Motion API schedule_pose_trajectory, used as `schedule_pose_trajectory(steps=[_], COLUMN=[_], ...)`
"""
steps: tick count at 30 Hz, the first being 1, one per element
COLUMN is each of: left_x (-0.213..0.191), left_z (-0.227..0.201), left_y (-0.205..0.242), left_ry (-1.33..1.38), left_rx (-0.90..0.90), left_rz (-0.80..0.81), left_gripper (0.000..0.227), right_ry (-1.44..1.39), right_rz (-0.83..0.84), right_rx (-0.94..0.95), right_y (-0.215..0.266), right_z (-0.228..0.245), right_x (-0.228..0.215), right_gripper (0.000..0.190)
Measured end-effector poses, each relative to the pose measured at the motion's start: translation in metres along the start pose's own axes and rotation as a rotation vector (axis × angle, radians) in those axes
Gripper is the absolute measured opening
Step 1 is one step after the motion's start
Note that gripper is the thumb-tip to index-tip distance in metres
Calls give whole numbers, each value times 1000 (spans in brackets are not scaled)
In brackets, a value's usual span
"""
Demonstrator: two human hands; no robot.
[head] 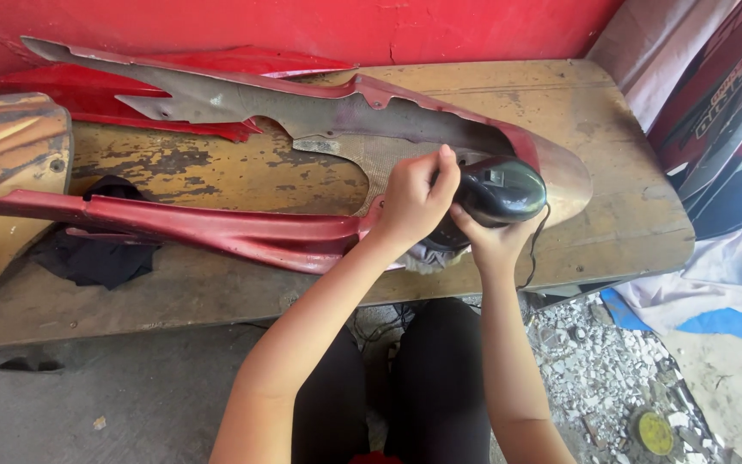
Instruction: The person uses a handheld electric polisher with a buffing pad to polish the surface of a red car part placed on a wooden workbench. They move the tool across the part's surface, focusing on different areas to smooth and shine it.
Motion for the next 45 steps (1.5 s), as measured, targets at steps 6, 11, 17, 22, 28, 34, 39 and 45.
schedule_pose_trajectory(steps=[6, 11, 17, 22, 28, 34, 39, 45], left_x=[-35, -30, -36, -71, -77, -82, -97, -100], left_z=[-13, -24, 8, 21, -6, -8, -7, 4], left_y=[18, 28, 2, 21, 54, 46, 48, 70], left_ry=[57, -19, -42, 41, 45, -8, -18, -128], left_rx=[6, 114, 43, -21, 101, 163, 140, 175], left_rz=[11, 5, -25, -62, -41, -145, -214, -254], left_gripper=[39, 40, 43, 44, 38, 36, 39, 49], right_ry=[-48, -150, -82, -57, -174, -204, -83, -351], right_rz=[116, 138, 53, 204, 243, 285, 277, 458], right_rx=[233, 210, 129, 177, 229, 234, 302, 217], right_y=[16, 19, 2, 11, 38, 39, 70, 42], right_z=[6, 27, 6, 23, 37, 30, -15, 60], right_x=[18, 22, 38, 67, 59, 60, 16, 84], right_gripper=[65, 68, 66, 55, 67, 77, 82, 100])
Point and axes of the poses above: each hand's wrist, its own y-axis away from the middle knuckle, its own x-axis out of the palm, z = x × y, the point moved 6 cm from there along -y, towards the middle knuckle, and after that the axes turned 14 degrees about -y, right-handed, at the moved point
